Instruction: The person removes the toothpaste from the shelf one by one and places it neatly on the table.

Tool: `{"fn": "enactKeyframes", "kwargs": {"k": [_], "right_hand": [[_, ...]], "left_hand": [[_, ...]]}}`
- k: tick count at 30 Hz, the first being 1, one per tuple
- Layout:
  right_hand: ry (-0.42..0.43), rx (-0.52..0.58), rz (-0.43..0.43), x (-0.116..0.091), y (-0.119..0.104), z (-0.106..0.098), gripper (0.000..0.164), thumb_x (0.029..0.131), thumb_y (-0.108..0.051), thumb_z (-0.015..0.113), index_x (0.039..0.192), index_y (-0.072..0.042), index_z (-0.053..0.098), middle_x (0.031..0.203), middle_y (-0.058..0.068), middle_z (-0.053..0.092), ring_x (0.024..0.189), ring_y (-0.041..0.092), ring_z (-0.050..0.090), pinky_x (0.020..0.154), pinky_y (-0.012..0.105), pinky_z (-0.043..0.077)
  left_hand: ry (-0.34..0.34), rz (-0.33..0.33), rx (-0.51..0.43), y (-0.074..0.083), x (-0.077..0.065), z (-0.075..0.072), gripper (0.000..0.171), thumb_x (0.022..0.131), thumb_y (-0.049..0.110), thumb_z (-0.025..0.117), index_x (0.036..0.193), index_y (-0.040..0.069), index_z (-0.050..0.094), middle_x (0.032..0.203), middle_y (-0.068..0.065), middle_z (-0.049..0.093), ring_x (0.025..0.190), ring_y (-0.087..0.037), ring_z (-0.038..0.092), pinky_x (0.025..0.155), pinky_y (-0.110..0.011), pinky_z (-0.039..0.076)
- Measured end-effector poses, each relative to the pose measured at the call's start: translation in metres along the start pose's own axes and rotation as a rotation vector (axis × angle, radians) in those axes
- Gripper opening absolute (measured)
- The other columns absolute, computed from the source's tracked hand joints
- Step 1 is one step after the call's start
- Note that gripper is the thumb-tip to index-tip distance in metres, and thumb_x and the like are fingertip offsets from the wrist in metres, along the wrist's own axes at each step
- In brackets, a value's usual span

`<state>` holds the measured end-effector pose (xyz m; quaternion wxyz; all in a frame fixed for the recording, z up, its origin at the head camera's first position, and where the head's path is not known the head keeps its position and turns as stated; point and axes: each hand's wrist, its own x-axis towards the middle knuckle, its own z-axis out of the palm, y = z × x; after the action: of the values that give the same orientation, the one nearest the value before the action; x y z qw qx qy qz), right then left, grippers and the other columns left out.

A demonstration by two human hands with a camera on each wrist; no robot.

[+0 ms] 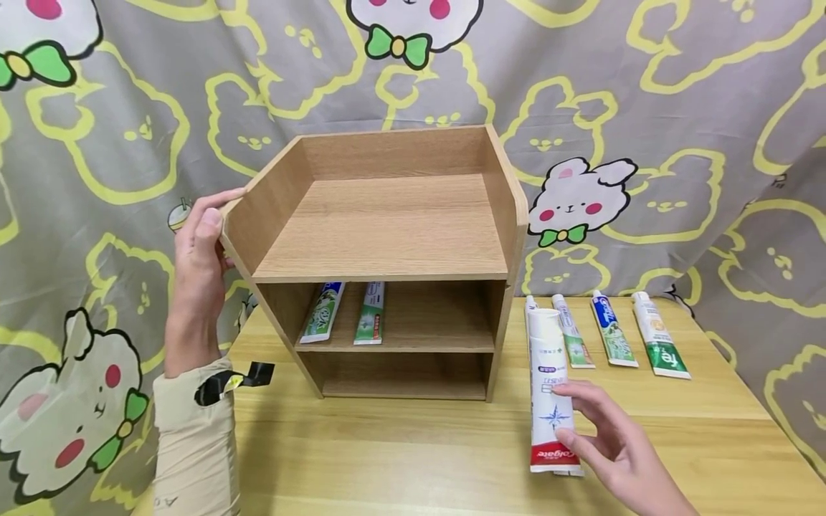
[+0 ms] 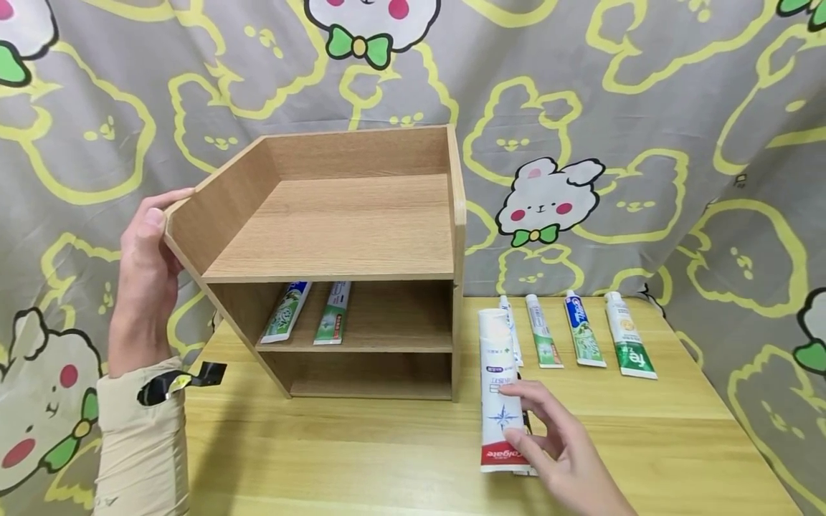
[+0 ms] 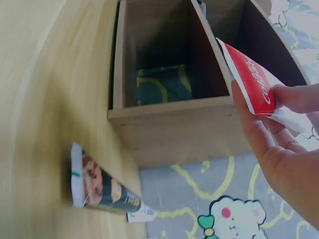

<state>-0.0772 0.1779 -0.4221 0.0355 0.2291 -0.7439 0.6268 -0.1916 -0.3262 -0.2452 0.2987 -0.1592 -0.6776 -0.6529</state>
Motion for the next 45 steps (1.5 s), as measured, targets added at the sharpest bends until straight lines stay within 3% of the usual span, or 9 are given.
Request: {"fn": "enactKeyframes", "kwargs": {"k": [5, 11, 18, 23, 33, 45], "right_hand": [[0.019, -0.088, 0.042, -0.004, 0.008, -0.007, 0.054, 0.096, 0.008, 0.064, 0.145, -0.004, 0.049, 0.146, 0.003, 0.048, 0.123, 0.001, 0.057, 0.082, 0.027, 0.059], [0.054, -0.225, 0.101, -0.013, 0.02, -0.021, 0.054, 0.096, 0.001, 0.068, 0.146, -0.009, 0.052, 0.142, -0.013, 0.052, 0.11, -0.001, 0.06, 0.063, 0.026, 0.055], [0.083, -0.295, 0.107, -0.017, 0.037, -0.039, 0.054, 0.096, 0.0, 0.069, 0.147, -0.009, 0.053, 0.144, -0.014, 0.053, 0.11, -0.004, 0.061, 0.071, 0.023, 0.055], [0.093, -0.339, 0.105, -0.019, 0.049, -0.05, 0.053, 0.094, 0.0, 0.071, 0.144, -0.008, 0.055, 0.14, -0.021, 0.054, 0.109, -0.005, 0.06, 0.078, 0.016, 0.053], [0.098, -0.398, 0.188, -0.026, 0.071, -0.065, 0.048, 0.096, -0.009, 0.072, 0.142, -0.007, 0.058, 0.132, -0.03, 0.053, 0.109, -0.012, 0.054, 0.086, 0.006, 0.045], [0.049, -0.419, 0.325, -0.029, 0.087, -0.073, 0.049, 0.096, -0.015, 0.073, 0.142, -0.007, 0.059, 0.129, -0.031, 0.052, 0.107, -0.013, 0.054, 0.084, 0.01, 0.048]], "left_hand": [[-0.007, 0.006, -0.003, 0.0, 0.0, 0.0, 0.042, 0.101, 0.029, 0.049, 0.132, 0.008, 0.067, 0.124, -0.017, 0.057, 0.094, -0.029, 0.058, 0.056, -0.027, 0.054], [-0.019, 0.014, 0.003, -0.003, 0.002, 0.004, 0.042, 0.1, 0.028, 0.049, 0.133, 0.008, 0.067, 0.123, -0.018, 0.057, 0.094, -0.03, 0.058, 0.055, -0.028, 0.054], [-0.026, 0.014, 0.015, -0.003, 0.001, 0.002, 0.042, 0.101, 0.029, 0.048, 0.133, 0.009, 0.066, 0.127, -0.017, 0.056, 0.097, -0.029, 0.059, 0.058, -0.028, 0.055], [-0.02, 0.019, 0.001, -0.003, 0.001, 0.003, 0.042, 0.1, 0.028, 0.048, 0.133, 0.008, 0.067, 0.125, -0.019, 0.056, 0.097, -0.03, 0.059, 0.056, -0.029, 0.055], [-0.014, 0.025, 0.008, -0.002, 0.001, 0.0, 0.043, 0.101, 0.029, 0.048, 0.134, 0.009, 0.066, 0.126, -0.018, 0.056, 0.099, -0.031, 0.059, 0.058, -0.029, 0.055], [-0.002, 0.021, -0.001, -0.001, 0.0, -0.002, 0.043, 0.1, 0.029, 0.049, 0.134, 0.009, 0.067, 0.126, -0.019, 0.056, 0.098, -0.031, 0.058, 0.057, -0.03, 0.055]]}}
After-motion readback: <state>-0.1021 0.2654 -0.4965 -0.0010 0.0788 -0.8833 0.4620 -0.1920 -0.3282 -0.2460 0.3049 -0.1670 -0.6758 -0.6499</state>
